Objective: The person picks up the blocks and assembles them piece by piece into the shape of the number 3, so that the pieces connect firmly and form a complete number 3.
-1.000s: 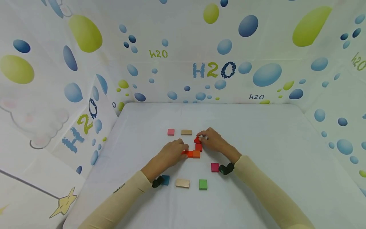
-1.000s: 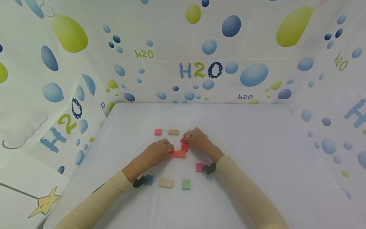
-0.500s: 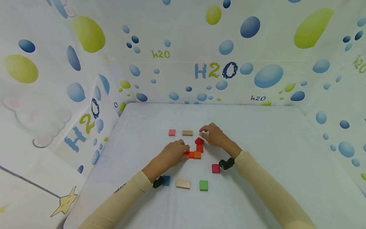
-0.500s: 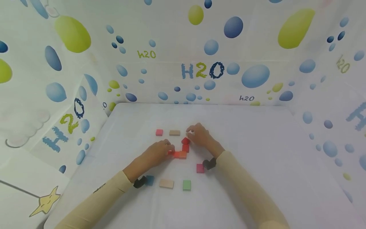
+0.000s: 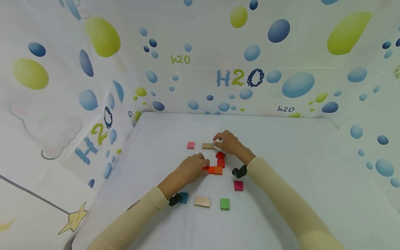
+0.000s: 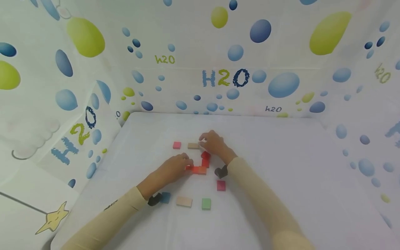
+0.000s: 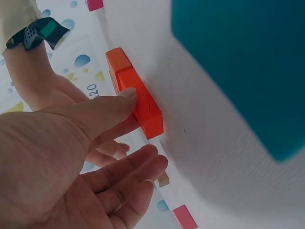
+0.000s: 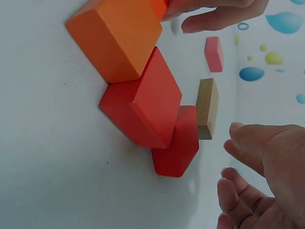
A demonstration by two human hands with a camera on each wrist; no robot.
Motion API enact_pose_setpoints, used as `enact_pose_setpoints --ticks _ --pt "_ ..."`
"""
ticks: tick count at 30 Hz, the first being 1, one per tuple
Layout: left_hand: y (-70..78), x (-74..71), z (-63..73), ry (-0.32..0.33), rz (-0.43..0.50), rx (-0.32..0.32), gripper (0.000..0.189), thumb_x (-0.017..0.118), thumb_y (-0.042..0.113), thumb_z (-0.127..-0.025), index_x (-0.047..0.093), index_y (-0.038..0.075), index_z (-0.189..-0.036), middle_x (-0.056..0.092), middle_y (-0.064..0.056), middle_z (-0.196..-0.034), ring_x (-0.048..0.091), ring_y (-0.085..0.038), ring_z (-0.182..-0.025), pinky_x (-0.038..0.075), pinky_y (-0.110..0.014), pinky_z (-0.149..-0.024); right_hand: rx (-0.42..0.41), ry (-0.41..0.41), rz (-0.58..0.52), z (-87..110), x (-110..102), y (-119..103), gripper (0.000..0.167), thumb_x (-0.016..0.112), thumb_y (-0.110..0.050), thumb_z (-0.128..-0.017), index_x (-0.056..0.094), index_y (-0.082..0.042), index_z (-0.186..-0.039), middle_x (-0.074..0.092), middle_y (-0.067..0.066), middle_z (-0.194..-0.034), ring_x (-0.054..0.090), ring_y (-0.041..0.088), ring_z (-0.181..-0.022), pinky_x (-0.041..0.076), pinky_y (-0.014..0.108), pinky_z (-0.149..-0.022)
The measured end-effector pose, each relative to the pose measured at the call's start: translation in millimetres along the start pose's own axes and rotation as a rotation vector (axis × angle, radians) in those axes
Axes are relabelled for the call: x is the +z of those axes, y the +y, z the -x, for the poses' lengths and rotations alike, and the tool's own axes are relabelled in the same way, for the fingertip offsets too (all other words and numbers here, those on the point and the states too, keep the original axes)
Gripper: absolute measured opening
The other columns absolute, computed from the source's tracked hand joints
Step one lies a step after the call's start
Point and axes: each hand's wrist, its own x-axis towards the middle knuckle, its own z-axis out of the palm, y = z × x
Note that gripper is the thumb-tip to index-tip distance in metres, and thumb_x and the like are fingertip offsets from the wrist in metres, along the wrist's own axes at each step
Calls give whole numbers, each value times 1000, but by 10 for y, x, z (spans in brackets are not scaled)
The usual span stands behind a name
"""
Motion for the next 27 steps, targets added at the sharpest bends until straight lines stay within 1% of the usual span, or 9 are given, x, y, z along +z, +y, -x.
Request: enact_pose_setpoints --ticks 4,12,17,20,23,27 --pt "11 5 -8 -3 1 5 28 77 33 -98 74 17 -121 67 -8 -119 63 -21 -103 59 -36 -91 20 -10 15 -49 30 -26 28 67 -28 -104 74 -15 -128 62 15 -126 60 28 -114 56 44 -92" --pt "33 -2 -19 -11 -2 -1 28 77 33 -98 73 18 -122 67 -8 -120 63 -22 -104 59 -36 -92 45 -36 11 -96 42 -59 27 68 -31 -104 74 -17 -127 61 16 -128 59 30 -116 53 50 -97" --pt "23 6 -25 -8 2 -2 27 77 33 -98 74 18 -120 67 -7 -118 63 -21 -103 58 -35 -90 51 -63 10 -116 60 -68 27 67 -30 -104 75 -18 -127 61 16 -130 60 30 -117 52 54 -99" --pt "8 18 -27 -3 2 -1 27 77 33 -98 74 18 -120 67 -7 -118 62 -21 -102 58 -35 -89 53 -79 24 -125 78 -71 26 67 -30 -105 75 -18 -126 61 15 -130 60 29 -116 50 55 -101" --pt "-1 23 -21 3 7 -1 26 77 32 -98 74 18 -120 67 -7 -118 62 -21 -102 58 -35 -89 63 -89 35 -126 88 -84 25 66 -29 -105 75 -18 -126 60 15 -129 59 28 -113 50 54 -99" --pt "-10 24 -11 6 9 0 26 77 31 -98 74 18 -120 67 -8 -119 62 -21 -104 58 -35 -90 68 -95 36 -129 94 -99 25 67 -30 -104 75 -18 -125 60 15 -130 58 28 -112 49 54 -100"
